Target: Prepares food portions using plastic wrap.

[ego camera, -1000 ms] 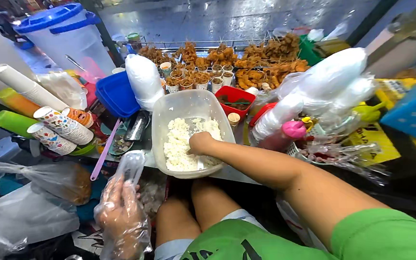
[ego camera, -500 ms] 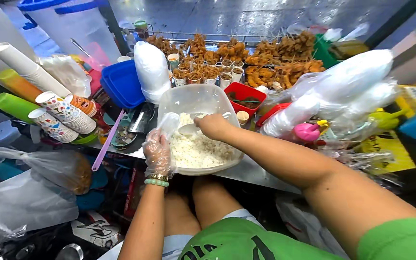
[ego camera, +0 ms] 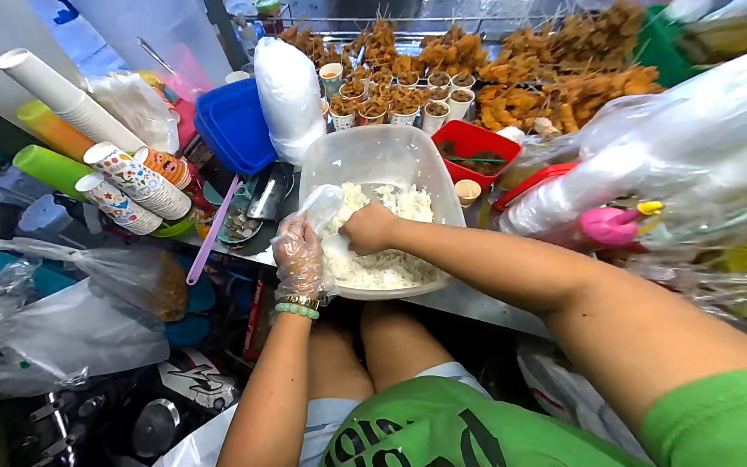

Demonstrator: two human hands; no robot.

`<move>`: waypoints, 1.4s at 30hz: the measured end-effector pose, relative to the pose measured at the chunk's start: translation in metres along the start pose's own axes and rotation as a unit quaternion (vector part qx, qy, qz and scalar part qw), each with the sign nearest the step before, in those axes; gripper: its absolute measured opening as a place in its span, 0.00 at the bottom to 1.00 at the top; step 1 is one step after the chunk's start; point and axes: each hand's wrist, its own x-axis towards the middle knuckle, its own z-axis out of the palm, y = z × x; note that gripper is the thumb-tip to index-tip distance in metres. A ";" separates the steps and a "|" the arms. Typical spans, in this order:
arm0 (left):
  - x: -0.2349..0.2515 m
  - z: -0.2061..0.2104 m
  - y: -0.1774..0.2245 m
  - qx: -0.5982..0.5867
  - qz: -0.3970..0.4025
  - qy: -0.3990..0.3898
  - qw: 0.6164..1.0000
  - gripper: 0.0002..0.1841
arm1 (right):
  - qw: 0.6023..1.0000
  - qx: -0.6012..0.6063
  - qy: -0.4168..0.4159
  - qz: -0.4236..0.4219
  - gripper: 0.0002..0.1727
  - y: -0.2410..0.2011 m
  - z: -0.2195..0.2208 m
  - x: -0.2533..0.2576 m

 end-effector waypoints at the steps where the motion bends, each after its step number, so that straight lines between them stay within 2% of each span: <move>1: -0.002 -0.001 0.001 0.001 -0.002 0.000 1.000 0.18 | 1.000 0.005 0.007 -0.006 0.14 -0.002 0.005 -0.004; 6: -0.003 -0.002 0.003 0.021 0.003 0.002 1.000 0.18 | 0.998 0.046 -0.008 -0.032 0.13 -0.009 0.018 -0.028; 11: -0.003 -0.002 0.002 0.039 0.000 -0.013 0.999 0.19 | 0.993 0.104 0.031 -0.038 0.15 0.011 0.024 -0.052; 16: 0.000 -0.004 0.004 0.065 0.022 -0.023 0.997 0.19 | 0.954 0.291 0.064 -0.027 0.15 0.046 0.029 -0.067; 19: 0.000 -0.006 0.015 0.112 0.010 -0.070 0.991 0.20 | 0.935 0.329 0.127 -0.024 0.15 0.061 0.018 -0.082; 23: 0.000 -0.008 0.043 0.115 -0.043 -0.198 0.972 0.28 | 0.928 0.318 0.169 0.091 0.20 0.055 -0.006 -0.098; 27: 0.001 0.001 0.059 0.003 -0.078 -0.201 0.976 0.35 | 0.945 0.189 0.208 0.165 0.20 0.012 -0.010 -0.104; 30: -0.009 0.003 0.069 -0.003 -0.102 -0.195 0.976 0.39 | 0.971 0.064 0.173 0.151 0.14 -0.018 -0.009 -0.104; 32: -0.016 0.003 0.076 0.024 -0.092 -0.193 0.977 0.37 | 0.980 0.025 0.137 0.140 0.10 -0.033 -0.020 -0.107; 34: -0.016 0.004 0.078 0.029 -0.075 -0.186 0.979 0.34 | 0.983 0.008 0.116 0.144 0.08 -0.042 -0.037 -0.110; 37: -0.015 -0.001 0.075 0.019 -0.071 -0.185 0.980 0.34 | 0.986 -0.016 0.076 0.144 0.08 -0.049 -0.059 -0.113; 42: -0.019 -0.015 0.084 0.023 -0.012 -0.185 0.982 0.27 | 0.990 -0.044 0.052 0.121 0.05 -0.060 -0.067 -0.117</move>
